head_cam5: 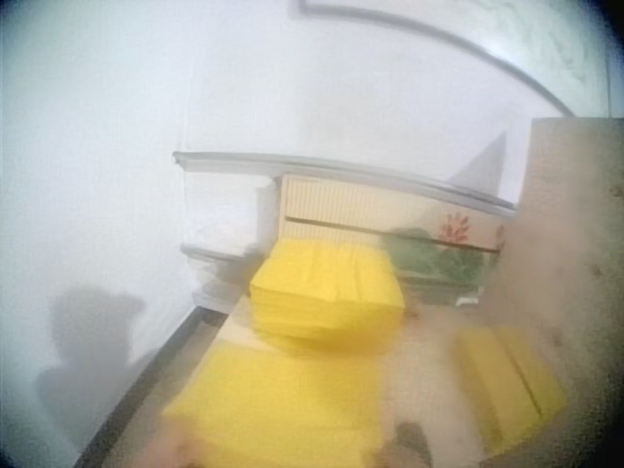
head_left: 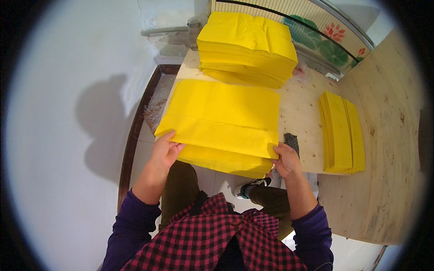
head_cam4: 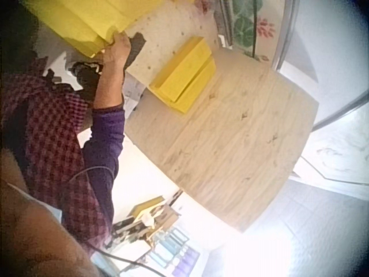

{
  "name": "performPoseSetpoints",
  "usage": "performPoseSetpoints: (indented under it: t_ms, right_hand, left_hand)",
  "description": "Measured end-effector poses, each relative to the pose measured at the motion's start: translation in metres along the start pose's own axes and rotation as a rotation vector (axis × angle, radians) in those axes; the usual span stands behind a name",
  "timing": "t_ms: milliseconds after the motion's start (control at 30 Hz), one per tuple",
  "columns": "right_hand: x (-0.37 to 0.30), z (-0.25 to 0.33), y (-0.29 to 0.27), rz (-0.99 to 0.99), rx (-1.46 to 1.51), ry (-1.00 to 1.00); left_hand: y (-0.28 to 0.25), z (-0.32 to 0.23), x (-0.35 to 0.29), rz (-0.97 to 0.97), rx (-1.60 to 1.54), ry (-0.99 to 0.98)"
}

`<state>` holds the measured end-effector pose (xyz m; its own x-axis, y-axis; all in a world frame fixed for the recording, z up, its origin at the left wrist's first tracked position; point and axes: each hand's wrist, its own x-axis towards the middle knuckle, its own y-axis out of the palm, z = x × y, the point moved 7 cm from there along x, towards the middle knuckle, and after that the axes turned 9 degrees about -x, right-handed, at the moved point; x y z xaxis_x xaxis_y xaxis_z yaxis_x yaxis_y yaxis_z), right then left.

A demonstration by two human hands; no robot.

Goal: The person folds yellow fabric sheets on a wooden table. They smooth each sheet, fold it in half, then fold again, and place the folded piece into a growing stack. The process repeats with multiple sheets.

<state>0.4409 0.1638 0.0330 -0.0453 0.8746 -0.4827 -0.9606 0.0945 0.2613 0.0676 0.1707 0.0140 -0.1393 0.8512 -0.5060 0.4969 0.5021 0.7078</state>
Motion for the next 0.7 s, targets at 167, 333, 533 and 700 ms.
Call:
performPoseSetpoints:
  t_ms: [167, 333, 533, 700]
  right_hand:
    - [0.001, 0.001, -0.004, 0.123, -0.079, 0.082]
    - [0.018, 0.021, -0.014, 0.048, -0.110, 0.040]
    - [0.051, 0.046, -0.017, 0.047, -0.190, 0.011]
    - [0.079, 0.062, -0.020, 0.018, -0.233, -0.049]
  left_hand:
    - [-0.004, -0.021, 0.008, 0.125, 0.073, -0.096]
    - [0.009, -0.048, 0.028, 0.280, 0.203, -0.371]
    - [0.036, -0.065, 0.068, 0.237, 0.595, -0.300]
    - [0.062, -0.067, 0.098, 0.162, 0.702, -0.225]
